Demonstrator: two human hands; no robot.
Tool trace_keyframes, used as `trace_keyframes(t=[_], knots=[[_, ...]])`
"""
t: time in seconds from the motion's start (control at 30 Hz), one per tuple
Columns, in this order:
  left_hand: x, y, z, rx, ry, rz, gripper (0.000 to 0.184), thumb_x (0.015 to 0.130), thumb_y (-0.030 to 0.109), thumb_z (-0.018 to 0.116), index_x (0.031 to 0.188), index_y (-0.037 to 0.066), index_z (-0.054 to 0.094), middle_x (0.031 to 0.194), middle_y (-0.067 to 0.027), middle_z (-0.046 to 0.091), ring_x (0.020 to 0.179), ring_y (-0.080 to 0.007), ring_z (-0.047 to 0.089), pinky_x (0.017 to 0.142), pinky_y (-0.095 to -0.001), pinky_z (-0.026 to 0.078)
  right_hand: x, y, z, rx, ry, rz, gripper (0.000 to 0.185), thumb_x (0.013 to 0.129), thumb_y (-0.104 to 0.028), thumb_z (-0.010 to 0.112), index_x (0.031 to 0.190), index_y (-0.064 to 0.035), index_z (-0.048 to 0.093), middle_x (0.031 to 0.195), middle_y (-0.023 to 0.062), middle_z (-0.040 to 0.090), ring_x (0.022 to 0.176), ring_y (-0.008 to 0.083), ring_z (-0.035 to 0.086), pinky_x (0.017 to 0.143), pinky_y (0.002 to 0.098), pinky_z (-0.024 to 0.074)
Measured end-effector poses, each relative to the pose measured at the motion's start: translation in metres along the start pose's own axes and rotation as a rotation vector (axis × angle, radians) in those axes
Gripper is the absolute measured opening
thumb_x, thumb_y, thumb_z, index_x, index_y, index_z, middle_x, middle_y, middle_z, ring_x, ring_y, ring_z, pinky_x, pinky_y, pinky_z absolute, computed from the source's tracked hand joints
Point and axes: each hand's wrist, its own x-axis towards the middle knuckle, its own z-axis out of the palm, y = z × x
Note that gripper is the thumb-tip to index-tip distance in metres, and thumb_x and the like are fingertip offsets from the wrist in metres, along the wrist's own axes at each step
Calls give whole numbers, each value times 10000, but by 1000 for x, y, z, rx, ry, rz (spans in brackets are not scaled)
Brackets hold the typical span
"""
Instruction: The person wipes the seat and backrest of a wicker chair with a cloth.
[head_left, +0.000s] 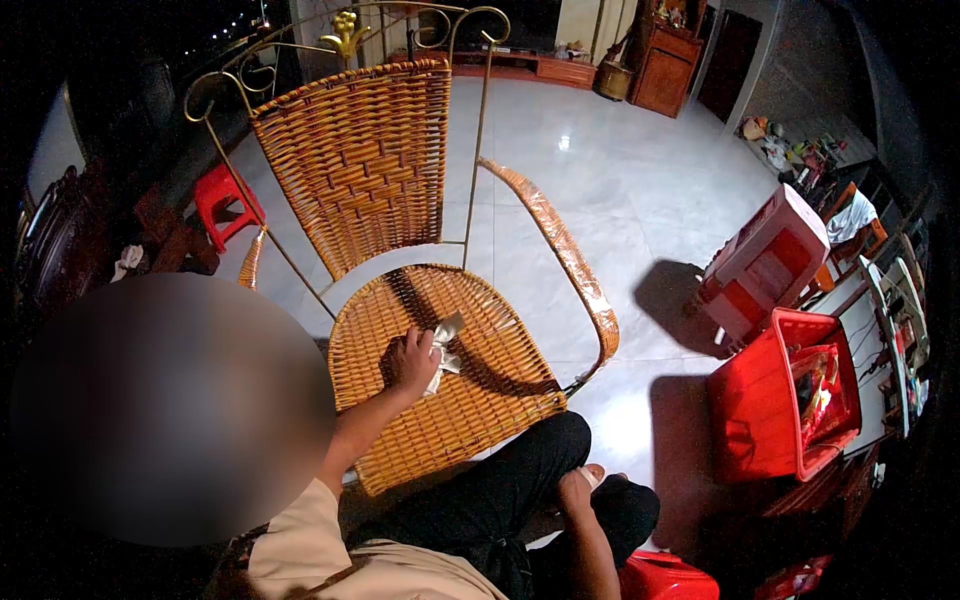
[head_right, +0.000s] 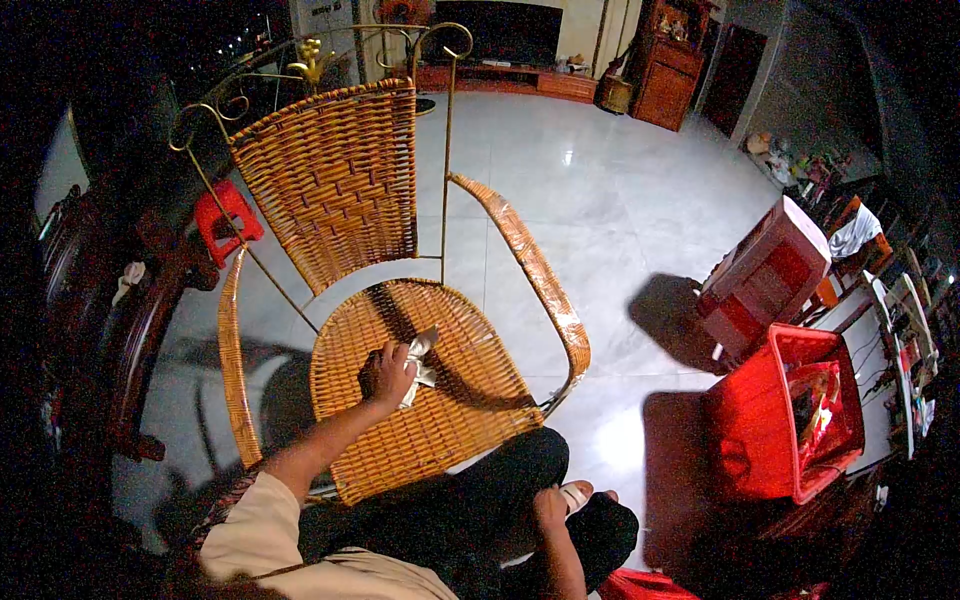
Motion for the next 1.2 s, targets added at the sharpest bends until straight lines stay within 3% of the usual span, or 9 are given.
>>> trace_keyframes(t=[0.3, 0.4, 0.6, 0.67, 0.87, 1.0, 1.1, 1.17, 1.2], knots=[[-3, -2, 0, 74, 189, 130, 315, 863, 235, 513, 1129, 87, 432, 1259, -193, 399, 933, -436, 509, 700, -536, 443, -2, 1, 16, -116, -2, -91, 210, 800, -109, 545, 650, -72, 687, 656, 100, 648, 645, 237, 640, 602, 350, 509], [-1, -3, 3, 29, 185, 113, 302, 811, 163, 545, 1080, 51, 467, 1085, -160, 427, 882, -342, 465, 707, -494, 379, -2, 2, 18, -88, -94, -41, 220, 807, -115, 543, 642, -68, 681, 657, 94, 649, 626, 241, 637, 561, 354, 504], [-2, 5, -6, 34, 211, 111, 270, 805, 155, 564, 1038, 52, 473, 1083, -147, 437, 903, -345, 477, 694, -499, 384, 0, 10, 44, -14, 84, -39, 276, 839, -107, 506, 607, -53, 646, 650, 129, 636, 601, 263, 630, 537, 361, 498], [-2, 7, -11, 33, 83, 50, 316, 818, 166, 561, 1099, 56, 471, 1142, -179, 434, 981, -370, 477, 732, -502, 402, 1, 6, 24, 217, -144, 142, 215, 765, -134, 555, 894, -4, 669, 908, 207, 650, 876, 355, 616, 744, 425, 485], [-1, -2, 6, 86, 365, 194, 261, 796, 178, 567, 1009, 84, 451, 987, -128, 430, 722, -344, 497, 600, -485, 401, 1, 8, 28, 354, -113, 203, 245, 777, -126, 556, 960, -1, 659, 978, 214, 643, 907, 362, 615, 763, 419, 484], [-1, -1, -2, -43, 29, 38, 339, 845, 176, 539, 1145, 58, 433, 1256, -213, 356, 1062, -415, 429, 852, -539, 327, 1, 15, 35, 244, -146, 67, 235, 756, -114, 562, 943, -19, 667, 943, 199, 654, 866, 352, 628, 746, 420, 488], [0, -1, -3, -48, -21, 43, 318, 838, 166, 543, 1116, 61, 431, 1188, -190, 384, 1017, -395, 437, 823, -552, 335, 4, 22, 49, 172, -160, -18, 231, 742, -106, 567, 932, -30, 673, 920, 189, 661, 839, 345, 638, 734, 420, 490], [1, -5, 6, 80, 334, 213, 237, 798, 175, 579, 975, 94, 443, 970, -120, 422, 751, -334, 500, 556, -458, 393, 2, 23, 86, 243, -84, 167, 189, 719, -106, 572, 855, -42, 686, 848, 171, 669, 768, 331, 646, 697, 416, 493], [0, -4, 3, 84, 334, 209, 237, 798, 175, 579, 975, 94, 443, 970, -120, 422, 751, -334, 500, 556, -458, 393, 4, 21, 84, 244, -85, 161, 189, 719, -106, 572, 855, -42, 686, 848, 171, 669, 768, 331, 646, 697, 416, 493]])
